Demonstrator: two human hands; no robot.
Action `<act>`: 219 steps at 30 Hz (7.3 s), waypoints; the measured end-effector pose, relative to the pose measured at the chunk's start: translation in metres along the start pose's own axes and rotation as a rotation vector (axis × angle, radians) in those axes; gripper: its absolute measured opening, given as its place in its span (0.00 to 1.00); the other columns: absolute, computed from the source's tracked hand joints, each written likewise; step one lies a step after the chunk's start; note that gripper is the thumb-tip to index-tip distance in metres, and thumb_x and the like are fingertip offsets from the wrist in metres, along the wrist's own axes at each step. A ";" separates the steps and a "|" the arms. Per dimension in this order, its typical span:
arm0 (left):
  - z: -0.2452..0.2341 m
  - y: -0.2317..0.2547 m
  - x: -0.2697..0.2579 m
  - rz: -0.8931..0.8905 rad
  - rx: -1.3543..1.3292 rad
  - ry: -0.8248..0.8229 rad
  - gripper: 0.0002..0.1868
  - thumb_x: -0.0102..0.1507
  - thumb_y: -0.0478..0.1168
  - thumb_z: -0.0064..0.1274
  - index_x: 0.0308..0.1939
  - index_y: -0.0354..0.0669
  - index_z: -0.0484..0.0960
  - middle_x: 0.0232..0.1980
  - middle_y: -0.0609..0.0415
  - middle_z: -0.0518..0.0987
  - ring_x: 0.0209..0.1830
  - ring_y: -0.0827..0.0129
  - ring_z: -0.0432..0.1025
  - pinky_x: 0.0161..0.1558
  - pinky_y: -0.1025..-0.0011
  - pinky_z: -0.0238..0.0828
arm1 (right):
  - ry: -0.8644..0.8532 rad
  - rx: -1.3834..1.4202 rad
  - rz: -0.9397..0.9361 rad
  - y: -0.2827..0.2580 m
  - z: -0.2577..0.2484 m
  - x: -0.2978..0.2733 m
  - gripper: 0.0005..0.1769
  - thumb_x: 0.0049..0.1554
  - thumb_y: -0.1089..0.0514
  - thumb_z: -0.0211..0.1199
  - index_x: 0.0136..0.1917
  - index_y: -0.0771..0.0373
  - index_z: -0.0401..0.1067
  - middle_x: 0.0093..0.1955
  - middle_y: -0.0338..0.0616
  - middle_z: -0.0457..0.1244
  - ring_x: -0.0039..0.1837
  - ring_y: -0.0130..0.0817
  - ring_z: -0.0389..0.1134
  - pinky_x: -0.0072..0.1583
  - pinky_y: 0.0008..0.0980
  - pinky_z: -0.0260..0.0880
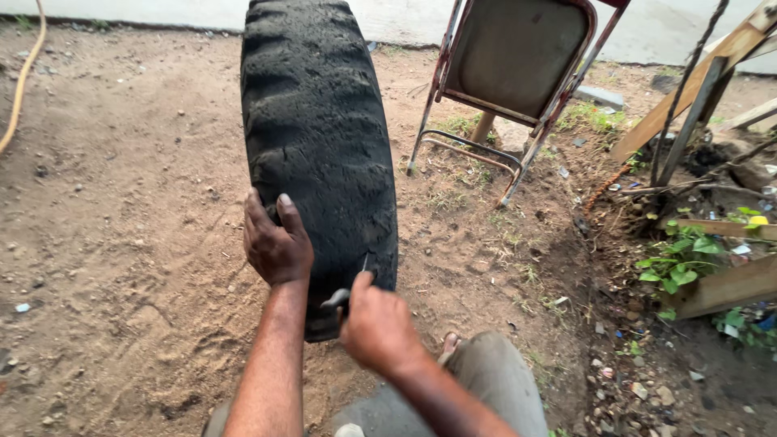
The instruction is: The person uses a thin metal tool to scrape and probe a large, worn tire. The person holds the tire steady with one hand while using the tool to work on the tread surface.
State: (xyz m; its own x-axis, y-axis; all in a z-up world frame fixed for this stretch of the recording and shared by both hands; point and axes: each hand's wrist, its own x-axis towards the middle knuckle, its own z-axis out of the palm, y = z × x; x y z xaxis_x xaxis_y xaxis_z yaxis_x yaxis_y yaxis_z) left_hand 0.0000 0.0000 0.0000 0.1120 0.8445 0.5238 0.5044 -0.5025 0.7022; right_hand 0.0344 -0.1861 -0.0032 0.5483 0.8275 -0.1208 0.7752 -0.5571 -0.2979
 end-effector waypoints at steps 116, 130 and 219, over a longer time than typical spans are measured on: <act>0.029 0.032 0.107 -0.189 -0.031 -0.211 0.63 0.56 0.85 0.41 0.76 0.36 0.62 0.72 0.34 0.69 0.72 0.42 0.66 0.67 0.52 0.65 | 0.269 0.651 -0.052 0.070 -0.029 0.065 0.09 0.60 0.52 0.61 0.44 0.59 0.68 0.33 0.41 0.65 0.31 0.32 0.65 0.33 0.35 0.66; 0.028 0.031 0.084 -0.198 -0.032 -0.232 0.64 0.57 0.85 0.36 0.78 0.38 0.58 0.75 0.32 0.65 0.73 0.39 0.63 0.65 0.49 0.67 | 0.376 0.626 -0.280 0.114 0.011 0.069 0.14 0.61 0.50 0.61 0.38 0.59 0.67 0.28 0.38 0.62 0.28 0.29 0.61 0.32 0.34 0.64; 0.012 0.009 0.024 -0.188 -0.067 -0.178 0.62 0.56 0.84 0.38 0.77 0.39 0.60 0.74 0.35 0.66 0.74 0.42 0.62 0.68 0.51 0.62 | -0.238 0.540 0.313 0.012 -0.059 -0.004 0.19 0.59 0.41 0.64 0.46 0.58 0.72 0.39 0.40 0.67 0.40 0.31 0.67 0.45 0.39 0.71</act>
State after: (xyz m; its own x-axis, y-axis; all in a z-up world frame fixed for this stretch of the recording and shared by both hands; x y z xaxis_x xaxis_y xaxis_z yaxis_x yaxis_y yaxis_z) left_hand 0.0175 0.0180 0.0132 0.1735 0.9404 0.2926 0.4733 -0.3401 0.8126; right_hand 0.0600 -0.2000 0.0494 0.5897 0.6598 -0.4657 0.2907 -0.7114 -0.6398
